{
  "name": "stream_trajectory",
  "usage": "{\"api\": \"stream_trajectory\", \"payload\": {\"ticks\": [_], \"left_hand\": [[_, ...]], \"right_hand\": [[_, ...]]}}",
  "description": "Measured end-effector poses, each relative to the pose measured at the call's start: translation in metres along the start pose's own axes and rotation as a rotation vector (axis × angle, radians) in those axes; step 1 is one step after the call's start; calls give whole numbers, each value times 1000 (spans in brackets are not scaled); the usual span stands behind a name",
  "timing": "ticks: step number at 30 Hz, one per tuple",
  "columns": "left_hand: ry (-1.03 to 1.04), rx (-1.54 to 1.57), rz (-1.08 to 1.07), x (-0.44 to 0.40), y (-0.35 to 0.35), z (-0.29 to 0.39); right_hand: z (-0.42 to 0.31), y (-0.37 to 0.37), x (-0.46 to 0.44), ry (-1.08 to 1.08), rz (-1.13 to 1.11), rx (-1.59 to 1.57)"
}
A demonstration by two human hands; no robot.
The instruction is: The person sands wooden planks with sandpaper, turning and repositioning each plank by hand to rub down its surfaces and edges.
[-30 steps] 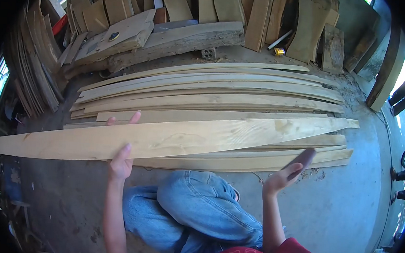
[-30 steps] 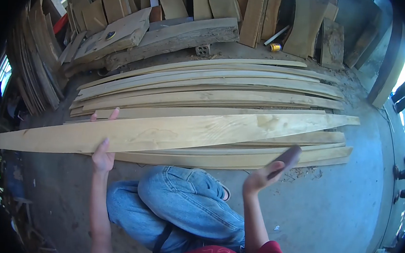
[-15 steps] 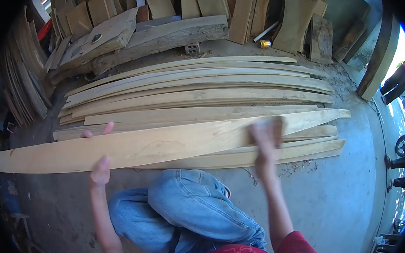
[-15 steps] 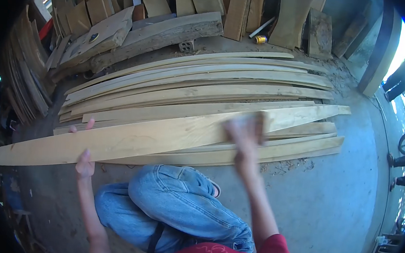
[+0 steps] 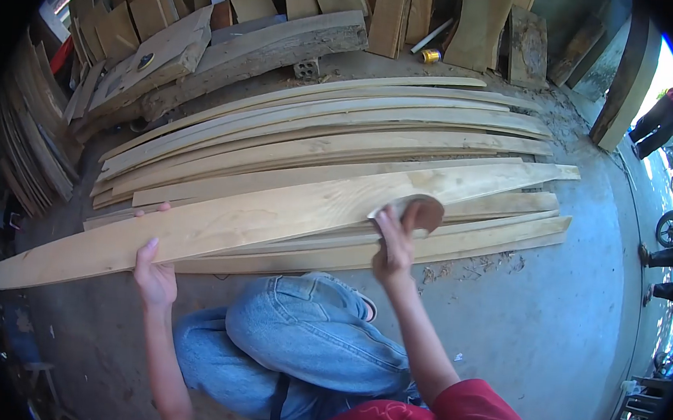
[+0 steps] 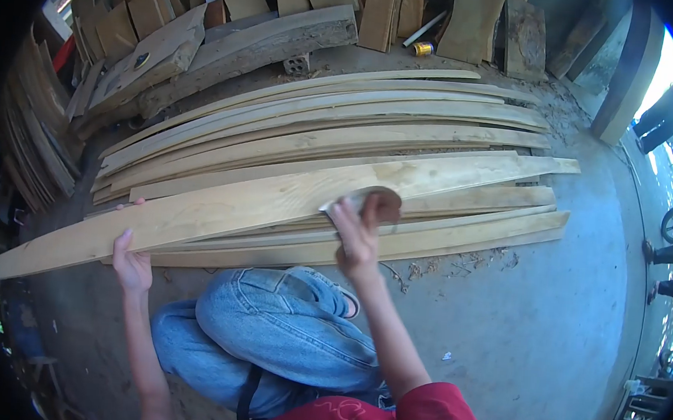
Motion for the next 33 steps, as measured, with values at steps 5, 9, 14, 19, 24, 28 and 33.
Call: {"api": "stream_trajectory", "payload": {"ticks": [5, 9, 14, 19, 24, 28, 33], "left_hand": [[-132, -74, -16, 2, 19, -3], [-179, -53, -43, 3, 42, -14], [-179, -39, 41, -9, 43, -13], [-176, -51, 53, -10, 43, -10], [-218, -50, 41, -7, 38, -13], [-232, -48, 69, -7, 37, -16], [-195, -93, -11, -8, 32, -13]], "right_hand": [[69, -17, -9, 482, 463, -79], [21, 8, -26, 538, 382, -14], [-33, 26, -21, 38, -174, -189], [73, -27, -21, 242, 111, 24], [175, -107, 10, 1095, 255, 424], [136, -92, -6, 616, 388, 149], [-12, -25, -85, 137, -301, -95]]}}
Point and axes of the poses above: each hand's wrist, its own x-axis away from the middle knuckle, its own y-axis out of the palm, z = x × y, the point moved 1 cm from there along -x, towards the middle knuckle, and after that the axes turned 2 degrees about -x, right-handed, at the moved point
